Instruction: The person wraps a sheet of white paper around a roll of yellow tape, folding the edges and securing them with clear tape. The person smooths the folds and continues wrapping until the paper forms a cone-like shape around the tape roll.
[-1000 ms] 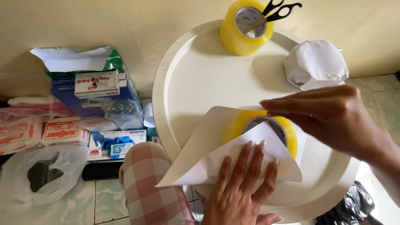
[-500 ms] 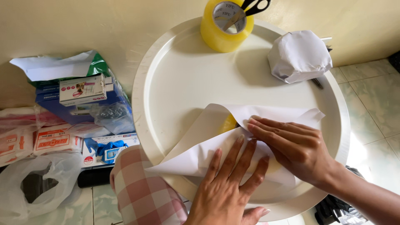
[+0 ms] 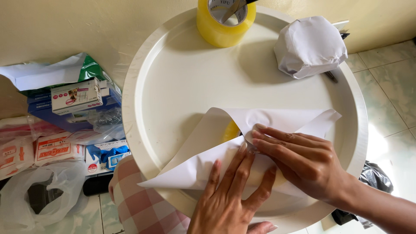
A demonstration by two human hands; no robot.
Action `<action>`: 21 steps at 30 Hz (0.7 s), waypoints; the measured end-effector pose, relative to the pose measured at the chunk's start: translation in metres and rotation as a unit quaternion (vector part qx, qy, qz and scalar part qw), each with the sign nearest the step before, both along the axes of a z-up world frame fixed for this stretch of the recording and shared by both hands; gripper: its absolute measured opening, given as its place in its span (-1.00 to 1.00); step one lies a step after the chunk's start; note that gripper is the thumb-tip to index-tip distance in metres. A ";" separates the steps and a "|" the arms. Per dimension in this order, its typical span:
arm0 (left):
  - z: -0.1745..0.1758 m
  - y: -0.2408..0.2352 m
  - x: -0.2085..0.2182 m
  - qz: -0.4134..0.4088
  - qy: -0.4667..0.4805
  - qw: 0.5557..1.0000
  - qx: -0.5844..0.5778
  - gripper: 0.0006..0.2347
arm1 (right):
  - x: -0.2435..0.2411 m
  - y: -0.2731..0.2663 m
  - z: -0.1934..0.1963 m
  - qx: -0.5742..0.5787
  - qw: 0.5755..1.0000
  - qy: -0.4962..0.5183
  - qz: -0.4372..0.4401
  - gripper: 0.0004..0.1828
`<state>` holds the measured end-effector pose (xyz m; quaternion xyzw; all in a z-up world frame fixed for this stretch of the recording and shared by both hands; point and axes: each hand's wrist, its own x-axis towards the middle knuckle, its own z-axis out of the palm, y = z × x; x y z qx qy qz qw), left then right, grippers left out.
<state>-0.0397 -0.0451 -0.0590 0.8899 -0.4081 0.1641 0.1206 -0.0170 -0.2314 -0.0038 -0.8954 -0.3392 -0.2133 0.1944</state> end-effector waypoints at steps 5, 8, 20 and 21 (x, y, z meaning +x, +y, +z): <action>-0.006 -0.001 -0.002 0.003 0.012 1.000 -0.013 -0.22 | -0.006 -0.001 0.000 -0.003 1.000 0.024 0.007 -0.71; -0.005 -0.002 -0.001 0.004 0.018 0.999 -0.042 -0.40 | -0.008 0.001 0.000 0.008 1.000 0.029 0.000 -0.71; 0.013 -0.024 0.002 0.125 -0.080 0.989 -0.015 -0.32 | -0.020 -0.014 -0.026 0.102 0.991 0.083 0.006 -0.39; 0.013 -0.024 0.002 0.116 -0.066 0.991 -0.034 -0.33 | -0.022 -0.016 -0.027 0.118 0.988 0.098 0.010 -0.34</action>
